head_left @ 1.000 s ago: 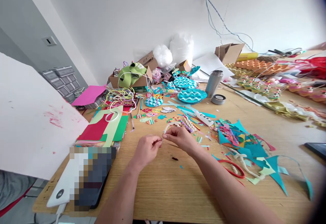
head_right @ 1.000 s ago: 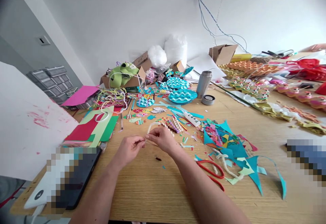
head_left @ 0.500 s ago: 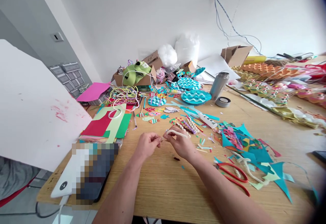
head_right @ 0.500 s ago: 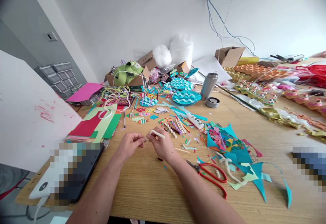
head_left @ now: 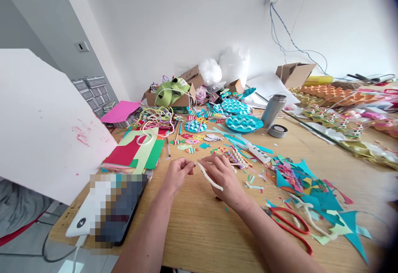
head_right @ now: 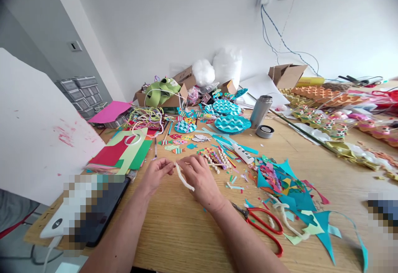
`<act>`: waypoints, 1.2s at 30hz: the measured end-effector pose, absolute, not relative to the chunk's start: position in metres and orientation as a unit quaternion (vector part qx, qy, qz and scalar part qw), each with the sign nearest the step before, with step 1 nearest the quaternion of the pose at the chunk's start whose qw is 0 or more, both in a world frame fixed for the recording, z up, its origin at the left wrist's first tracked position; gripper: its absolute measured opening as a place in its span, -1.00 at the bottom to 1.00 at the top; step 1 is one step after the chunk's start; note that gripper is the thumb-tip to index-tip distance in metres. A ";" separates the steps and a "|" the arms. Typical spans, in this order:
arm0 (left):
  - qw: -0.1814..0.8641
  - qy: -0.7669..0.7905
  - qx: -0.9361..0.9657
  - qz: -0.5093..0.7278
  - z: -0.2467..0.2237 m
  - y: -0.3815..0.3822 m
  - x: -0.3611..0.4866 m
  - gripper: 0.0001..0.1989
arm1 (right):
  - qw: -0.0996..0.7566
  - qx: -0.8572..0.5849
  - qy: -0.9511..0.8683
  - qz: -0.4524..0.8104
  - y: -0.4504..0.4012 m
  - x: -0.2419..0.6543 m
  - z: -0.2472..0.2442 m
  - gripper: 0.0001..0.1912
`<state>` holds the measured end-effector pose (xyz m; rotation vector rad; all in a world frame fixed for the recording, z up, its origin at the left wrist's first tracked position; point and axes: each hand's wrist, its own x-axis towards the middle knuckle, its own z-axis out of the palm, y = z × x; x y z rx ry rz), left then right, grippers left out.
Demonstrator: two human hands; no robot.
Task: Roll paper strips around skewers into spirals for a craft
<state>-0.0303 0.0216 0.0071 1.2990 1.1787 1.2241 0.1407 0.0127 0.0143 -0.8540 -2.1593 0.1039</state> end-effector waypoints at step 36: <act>0.411 0.475 0.599 0.496 0.011 0.007 -0.012 -0.77 | 0.475 -0.409 -0.536 0.566 0.012 0.126 0.012 -0.66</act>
